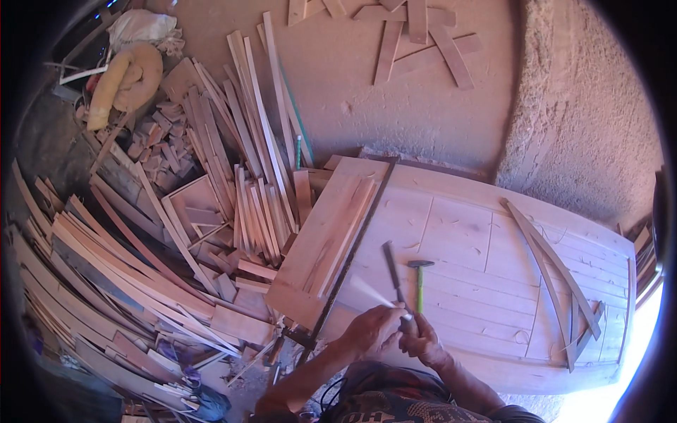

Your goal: The person shapes a small piece of wood using a chisel and hammer, repeatedly striking the chisel to carve the wood while holding it against a larger wooden structure.

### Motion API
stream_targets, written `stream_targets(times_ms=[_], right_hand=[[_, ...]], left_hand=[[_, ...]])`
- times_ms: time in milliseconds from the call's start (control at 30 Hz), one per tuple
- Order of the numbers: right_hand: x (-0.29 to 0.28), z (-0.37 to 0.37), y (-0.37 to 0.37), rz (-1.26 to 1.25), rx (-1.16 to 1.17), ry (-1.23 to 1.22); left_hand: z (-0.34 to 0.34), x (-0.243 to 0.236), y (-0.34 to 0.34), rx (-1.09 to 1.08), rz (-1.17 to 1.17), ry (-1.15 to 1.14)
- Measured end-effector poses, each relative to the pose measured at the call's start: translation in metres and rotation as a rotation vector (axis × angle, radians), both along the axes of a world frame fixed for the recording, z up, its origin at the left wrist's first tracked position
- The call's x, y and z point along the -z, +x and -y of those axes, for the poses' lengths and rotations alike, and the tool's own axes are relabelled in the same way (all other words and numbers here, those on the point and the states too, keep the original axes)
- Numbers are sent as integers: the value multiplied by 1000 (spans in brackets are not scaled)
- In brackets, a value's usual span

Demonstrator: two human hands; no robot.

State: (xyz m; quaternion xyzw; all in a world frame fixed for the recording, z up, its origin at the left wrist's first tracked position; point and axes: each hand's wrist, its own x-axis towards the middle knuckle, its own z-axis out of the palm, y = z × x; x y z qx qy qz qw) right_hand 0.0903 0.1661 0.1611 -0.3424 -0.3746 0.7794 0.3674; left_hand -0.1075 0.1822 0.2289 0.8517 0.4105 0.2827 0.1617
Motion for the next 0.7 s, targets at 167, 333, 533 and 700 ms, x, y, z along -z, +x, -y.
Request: stream_targets(times_ms=[167, 333, 533, 700], right_hand=[[-36, -11, 9, 244, -85, 100], [-45, -16, 22, 106, 84, 82], [-82, -3, 24, -66, 250, 347], [-85, -9, 24, 149, 168, 473]], left_hand=[[-18, -14, 20, -397, 312, 153], [-27, -44, 42, -362, 1100, -148], [-46, -39, 21, -261, 1281, -391], [-54, -64, 20, -124, 1547, -507]])
